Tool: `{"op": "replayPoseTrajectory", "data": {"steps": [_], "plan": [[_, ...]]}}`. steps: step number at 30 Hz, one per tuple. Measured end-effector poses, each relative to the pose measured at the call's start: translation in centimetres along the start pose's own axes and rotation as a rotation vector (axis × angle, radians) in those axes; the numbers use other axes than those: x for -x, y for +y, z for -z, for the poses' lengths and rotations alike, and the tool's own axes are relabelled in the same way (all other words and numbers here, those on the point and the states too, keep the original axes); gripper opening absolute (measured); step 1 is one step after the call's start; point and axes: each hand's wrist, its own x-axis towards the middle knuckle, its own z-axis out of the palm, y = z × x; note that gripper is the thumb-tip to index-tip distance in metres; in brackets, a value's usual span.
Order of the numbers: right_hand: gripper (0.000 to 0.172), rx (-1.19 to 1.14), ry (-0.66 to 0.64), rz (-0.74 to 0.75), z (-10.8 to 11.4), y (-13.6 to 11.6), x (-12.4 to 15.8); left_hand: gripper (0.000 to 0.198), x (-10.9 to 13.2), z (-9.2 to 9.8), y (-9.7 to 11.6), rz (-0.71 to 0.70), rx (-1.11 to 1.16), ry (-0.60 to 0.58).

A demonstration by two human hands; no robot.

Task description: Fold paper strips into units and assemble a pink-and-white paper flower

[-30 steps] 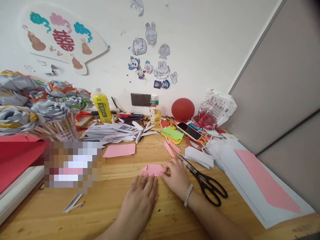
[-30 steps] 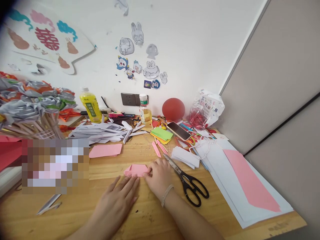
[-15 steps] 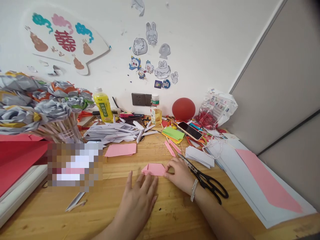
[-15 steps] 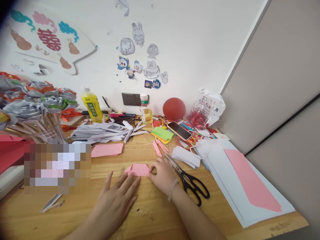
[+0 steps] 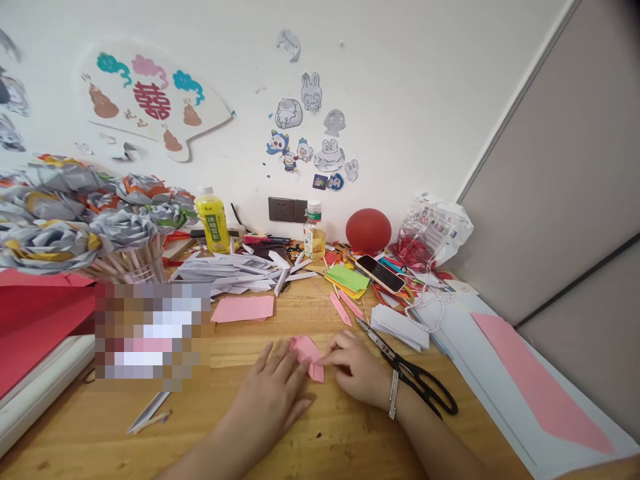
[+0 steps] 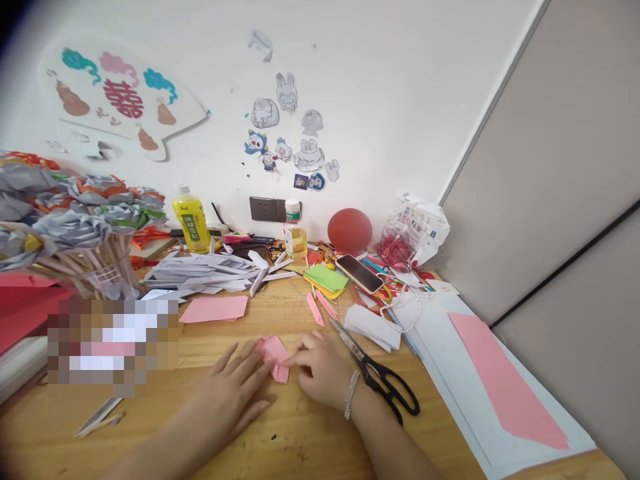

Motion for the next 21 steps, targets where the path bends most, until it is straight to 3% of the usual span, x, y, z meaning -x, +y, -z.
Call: {"op": "replayPoseTrajectory", "data": {"steps": [2,7,10,14,18,21], "plan": [[0.046,-0.052,-0.007,0.02,0.1,-0.4,-0.1,0.043,-0.1,0.4,0.0,-0.027,0.04,-0.046],[0.049,-0.105,0.137,-0.079,0.4,-0.6,-0.5,0.04,-0.6,2.1,-0.5,-0.21,0.284,-0.155],[0.041,-0.034,0.046,0.003,0.3,-0.5,-0.6,0.046,-0.9,2.6,-0.9,-0.251,0.33,-0.137],[0.032,0.088,0.019,0.017,0.2,-0.4,-0.4,0.04,-1.0,2.3,-1.7,-0.184,0.21,-0.089],[0.02,0.254,0.038,-0.016,0.1,-0.2,-0.4,0.049,-0.8,1.2,-2.5,-0.093,0.06,-0.012],[0.011,0.384,0.055,0.023,-0.3,0.0,-0.5,0.035,-0.9,0.6,-2.7,-0.041,-0.013,0.018]]}}
